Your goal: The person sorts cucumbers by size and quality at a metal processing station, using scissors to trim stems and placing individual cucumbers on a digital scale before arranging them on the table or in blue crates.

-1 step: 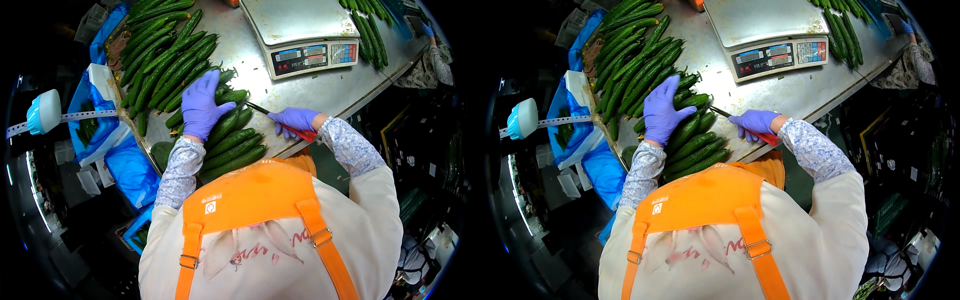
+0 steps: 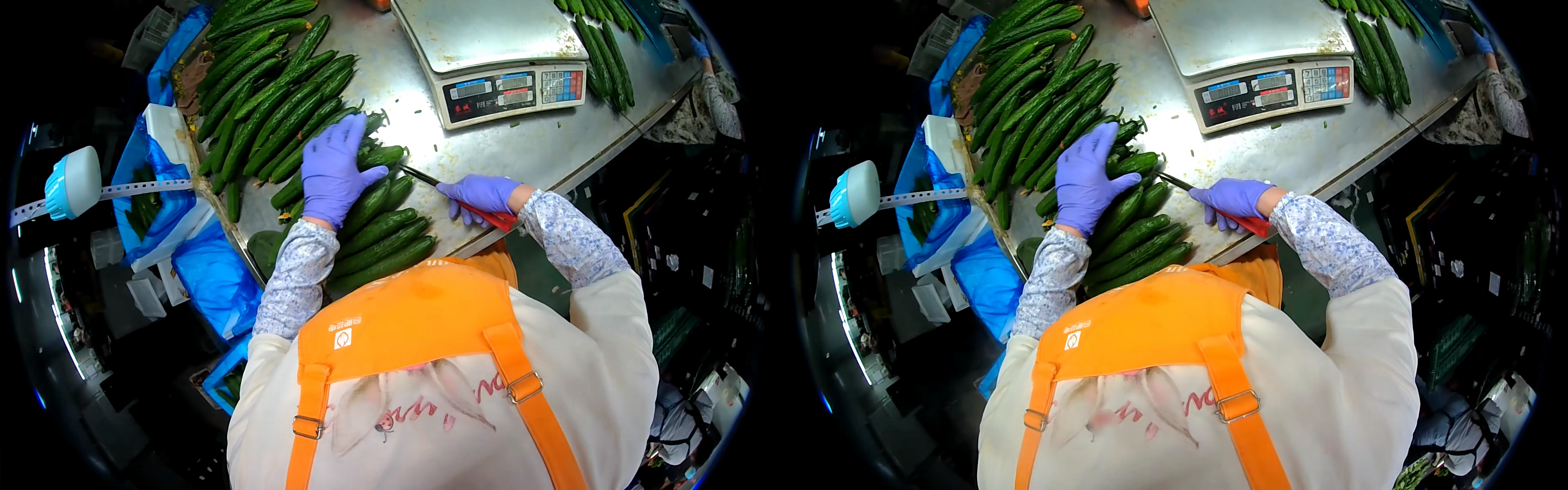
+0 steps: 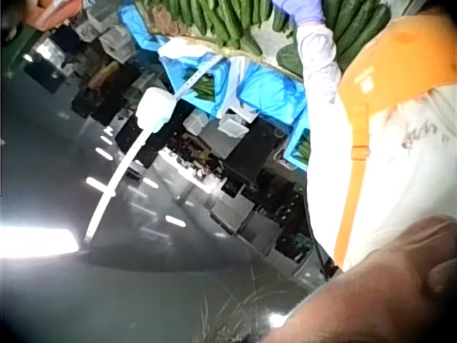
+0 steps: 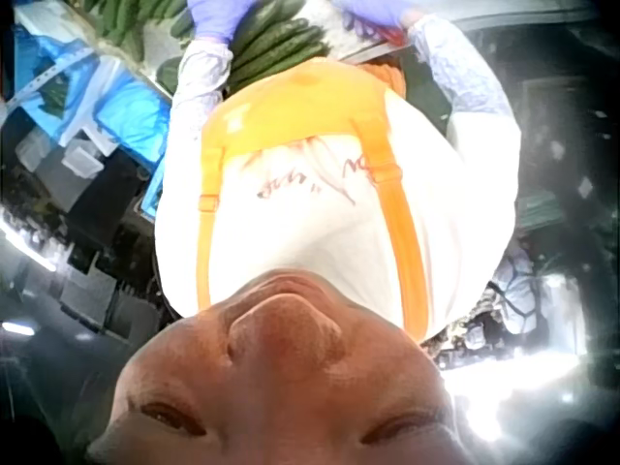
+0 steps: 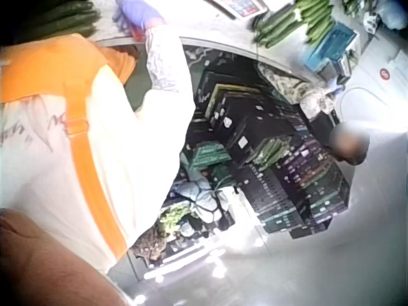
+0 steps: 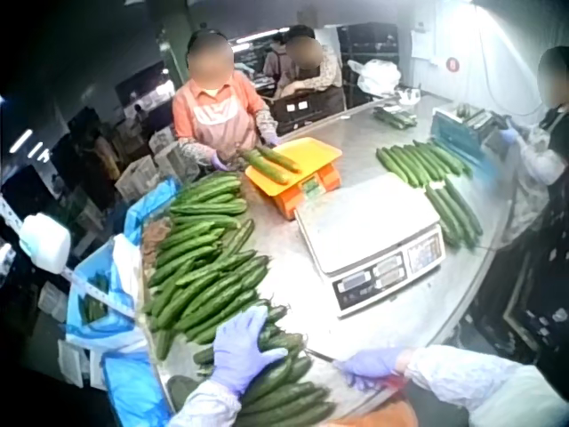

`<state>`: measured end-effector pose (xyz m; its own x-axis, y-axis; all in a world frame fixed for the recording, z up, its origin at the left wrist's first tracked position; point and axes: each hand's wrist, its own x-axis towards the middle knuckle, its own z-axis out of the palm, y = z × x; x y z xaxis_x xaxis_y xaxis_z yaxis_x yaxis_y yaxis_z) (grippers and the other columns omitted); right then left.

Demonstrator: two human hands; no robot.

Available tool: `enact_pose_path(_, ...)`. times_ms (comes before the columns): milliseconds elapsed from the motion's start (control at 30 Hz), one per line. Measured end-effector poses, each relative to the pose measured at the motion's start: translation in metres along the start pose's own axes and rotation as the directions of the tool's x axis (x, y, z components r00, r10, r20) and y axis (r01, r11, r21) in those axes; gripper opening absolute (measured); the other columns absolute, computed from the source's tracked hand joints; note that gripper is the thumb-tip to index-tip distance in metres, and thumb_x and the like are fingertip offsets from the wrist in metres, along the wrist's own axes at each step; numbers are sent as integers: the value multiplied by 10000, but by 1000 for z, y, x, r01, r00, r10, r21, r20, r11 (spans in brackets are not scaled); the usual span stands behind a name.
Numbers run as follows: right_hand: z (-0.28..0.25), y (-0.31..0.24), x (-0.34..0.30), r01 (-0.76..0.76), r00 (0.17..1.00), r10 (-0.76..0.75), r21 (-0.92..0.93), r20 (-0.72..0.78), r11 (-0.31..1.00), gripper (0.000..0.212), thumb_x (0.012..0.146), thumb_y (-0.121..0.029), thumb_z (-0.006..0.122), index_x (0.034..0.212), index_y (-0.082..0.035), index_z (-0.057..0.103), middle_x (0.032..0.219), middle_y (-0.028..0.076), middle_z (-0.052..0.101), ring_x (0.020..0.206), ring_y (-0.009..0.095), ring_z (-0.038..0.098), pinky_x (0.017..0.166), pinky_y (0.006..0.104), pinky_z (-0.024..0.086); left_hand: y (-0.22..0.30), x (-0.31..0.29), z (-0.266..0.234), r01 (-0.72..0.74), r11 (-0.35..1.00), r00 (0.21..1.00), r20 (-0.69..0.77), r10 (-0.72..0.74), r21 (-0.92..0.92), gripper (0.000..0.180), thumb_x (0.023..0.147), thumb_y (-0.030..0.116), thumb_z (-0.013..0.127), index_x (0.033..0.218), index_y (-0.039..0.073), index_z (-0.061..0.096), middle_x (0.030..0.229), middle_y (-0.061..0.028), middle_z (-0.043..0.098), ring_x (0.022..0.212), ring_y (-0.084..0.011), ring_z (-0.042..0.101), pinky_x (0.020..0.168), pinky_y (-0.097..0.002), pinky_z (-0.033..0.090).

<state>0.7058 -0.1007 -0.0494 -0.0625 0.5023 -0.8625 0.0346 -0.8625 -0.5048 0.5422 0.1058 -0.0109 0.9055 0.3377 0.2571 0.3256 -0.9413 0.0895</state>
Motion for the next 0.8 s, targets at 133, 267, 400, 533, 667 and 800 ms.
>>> enact_pose_path(133,2,-2,5,37,999,-37,-10,-7,999,642,985,-559,371,789,-12,642,605,77,577,474,179,515,492,321,456,-3,-3,14,77,993,977,207,-57,-86,664,700,386,798,1268,137,562,1152,-82,634,1040,-277,594,904,-409,450)
enact_pose_path(267,2,-3,8,31,999,-34,-69,-41,997,639,978,-563,387,785,-10,643,616,89,580,478,197,526,503,335,462,-4,-5,18,95,984,980,188,-66,-152,641,701,341,805,1258,128,569,1149,-89,637,1048,-292,594,910,-410,458)
enact_pose_path(400,5,7,1,37,997,-48,-168,-58,985,644,965,-576,406,790,-2,641,619,102,577,485,211,549,515,361,470,-10,-9,10,100,962,990,120,-71,-255,730,702,327,818,1329,97,522,1262,-144,588,1126,-328,561,986,-407,440)
enact_pose_path(533,-9,47,-8,2,785,-424,-683,-451,730,544,902,-564,535,955,-34,646,742,129,618,653,272,607,644,395,483,-20,-49,-13,201,958,979,62,-193,-206,824,683,350,830,1349,26,469,1384,-168,498,1245,-330,486,1066,-403,372)
enact_pose_path(667,-22,62,-26,-143,589,-659,-863,-467,484,560,828,-557,622,1090,-63,608,951,135,593,914,329,571,817,431,454,-33,-104,-5,304,945,952,13,-305,-123,738,691,307,830,1310,58,515,1371,-166,506,1210,-348,507,1040,-410,394)
enact_pose_path(800,-14,41,-26,11,433,-831,-919,-350,393,698,799,-533,676,1302,-77,513,1172,181,542,1124,350,494,977,467,393,-27,-127,-6,269,957,963,16,-269,-110,650,723,211,787,1313,107,537,1328,-122,538,1180,-334,521,1009,-423,408)
